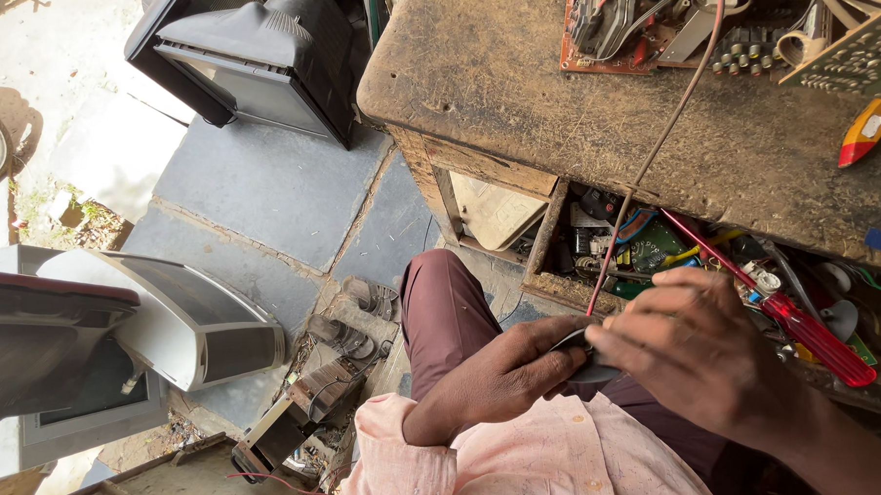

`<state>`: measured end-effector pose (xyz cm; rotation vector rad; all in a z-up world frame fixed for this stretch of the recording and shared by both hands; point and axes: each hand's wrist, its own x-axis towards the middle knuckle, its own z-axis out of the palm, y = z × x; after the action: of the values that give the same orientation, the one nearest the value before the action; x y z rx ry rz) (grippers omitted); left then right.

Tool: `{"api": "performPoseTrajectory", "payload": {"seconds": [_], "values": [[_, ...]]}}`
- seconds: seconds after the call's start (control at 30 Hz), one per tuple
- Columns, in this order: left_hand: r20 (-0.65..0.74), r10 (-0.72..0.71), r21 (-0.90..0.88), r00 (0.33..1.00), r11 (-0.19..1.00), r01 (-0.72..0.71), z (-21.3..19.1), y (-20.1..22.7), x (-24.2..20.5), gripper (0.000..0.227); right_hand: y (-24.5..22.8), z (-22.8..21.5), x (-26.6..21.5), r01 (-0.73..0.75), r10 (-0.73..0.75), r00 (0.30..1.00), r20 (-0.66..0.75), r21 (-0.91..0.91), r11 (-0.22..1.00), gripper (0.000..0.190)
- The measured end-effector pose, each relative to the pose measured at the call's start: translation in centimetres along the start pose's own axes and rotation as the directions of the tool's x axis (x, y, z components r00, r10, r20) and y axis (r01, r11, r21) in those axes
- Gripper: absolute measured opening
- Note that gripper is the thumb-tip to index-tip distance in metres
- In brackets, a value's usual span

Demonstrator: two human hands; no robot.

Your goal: The person sits on the floor and repairs a small electronic component, likely a speaker, by stripping wires and soldering connections. They use a soldering iron and pliers to manipulate the wires and attach a small white connector to the component.

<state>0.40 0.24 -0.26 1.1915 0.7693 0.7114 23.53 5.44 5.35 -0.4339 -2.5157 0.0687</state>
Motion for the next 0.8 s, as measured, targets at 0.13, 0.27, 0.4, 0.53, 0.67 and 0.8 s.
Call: {"api": "performPoseTrajectory", "payload": {"seconds": [0.13,0.27,0.4,0.53,0.67,0.8], "values": [[0.003,0.024,-0.135,1.0,0.991,-0.023,0.1,-0.5,-0.1,0.047,0.1,1.4,-1.1,-0.409,0.465,0.875,-0.136,0.307,0.86,0.04],[0.008,0.002,-0.171,1.0,0.985,-0.001,0.4,-1.2,0.1,0.046,0.7,4.4,-2.5,-0.716,0.828,0.406,0.386,0.698,0.025,0.028],[0.027,0.035,-0.219,0.999,0.975,-0.028,0.8,-1.7,0.3,0.044,1.4,6.9,-3.2,-0.466,0.765,0.317,0.561,0.795,-0.389,0.02],[-0.017,0.033,-0.196,0.999,0.98,-0.035,1.2,-1.8,0.4,0.043,1.2,8.5,-2.9,-0.391,0.858,0.275,0.433,0.866,-0.311,0.015],[-0.06,0.069,-0.194,0.996,0.978,-0.079,1.7,-2.1,0.5,0.044,0.9,9.1,-2.4,-0.36,0.886,0.179,0.428,0.866,-0.346,0.014],[-0.13,0.115,-0.161,0.985,0.978,-0.135,2.2,-2.1,0.5,0.039,0.8,10.0,-1.9,-0.334,0.904,0.134,0.405,0.878,-0.344,0.013]]}}
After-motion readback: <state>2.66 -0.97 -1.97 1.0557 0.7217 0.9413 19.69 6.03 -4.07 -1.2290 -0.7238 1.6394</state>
